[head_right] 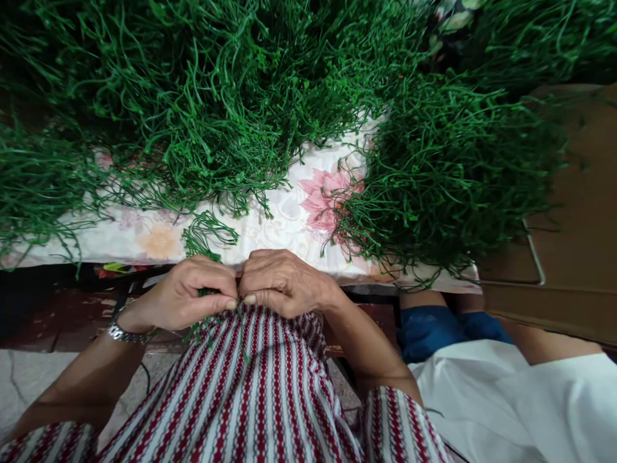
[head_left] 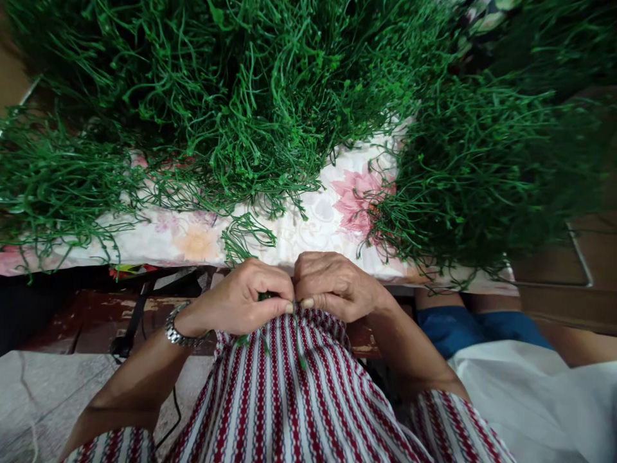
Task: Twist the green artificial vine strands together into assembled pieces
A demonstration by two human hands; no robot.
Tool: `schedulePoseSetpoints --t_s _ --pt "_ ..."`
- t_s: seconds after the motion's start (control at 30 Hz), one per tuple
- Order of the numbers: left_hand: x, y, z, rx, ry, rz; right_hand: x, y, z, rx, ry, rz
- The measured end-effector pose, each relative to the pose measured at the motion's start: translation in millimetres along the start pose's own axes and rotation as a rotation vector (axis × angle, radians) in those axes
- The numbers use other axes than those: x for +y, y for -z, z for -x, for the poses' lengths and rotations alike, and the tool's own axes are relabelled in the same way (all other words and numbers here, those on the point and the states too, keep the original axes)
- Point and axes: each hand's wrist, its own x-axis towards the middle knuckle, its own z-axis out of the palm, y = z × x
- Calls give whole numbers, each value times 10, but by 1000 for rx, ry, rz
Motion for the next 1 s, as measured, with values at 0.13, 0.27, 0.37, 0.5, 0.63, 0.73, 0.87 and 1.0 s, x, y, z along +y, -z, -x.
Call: schedulePoseSetpoints --t_s 0.13,0.27,0.37,0.5,0.63,0.73,0.87,1.0 --pt "12 42 3 60 31 9 28 -24 47 237 -140 -173" --pt "-30 -25 -68 161 64 -63 -23 -70 26 461 -351 -134" --pt "-77 -89 -97 268 25 -114 -53 -91 29 392 -359 -147" --pt "-100 -76 -72 170 21 -150 -6 -55 148 478 -439 -132" --pt "-79 21 -30 48 1 -137 53 54 312 537 -514 -38" --pt "-68 55 -20 28 -21 -198 30 156 377 794 -515 92" --pt "-70 -21 -56 -13 -75 -339 -136 146 256 906 -361 235" --pt "-83 -150 -95 280 -134 -342 -248 -136 15 489 -277 210"
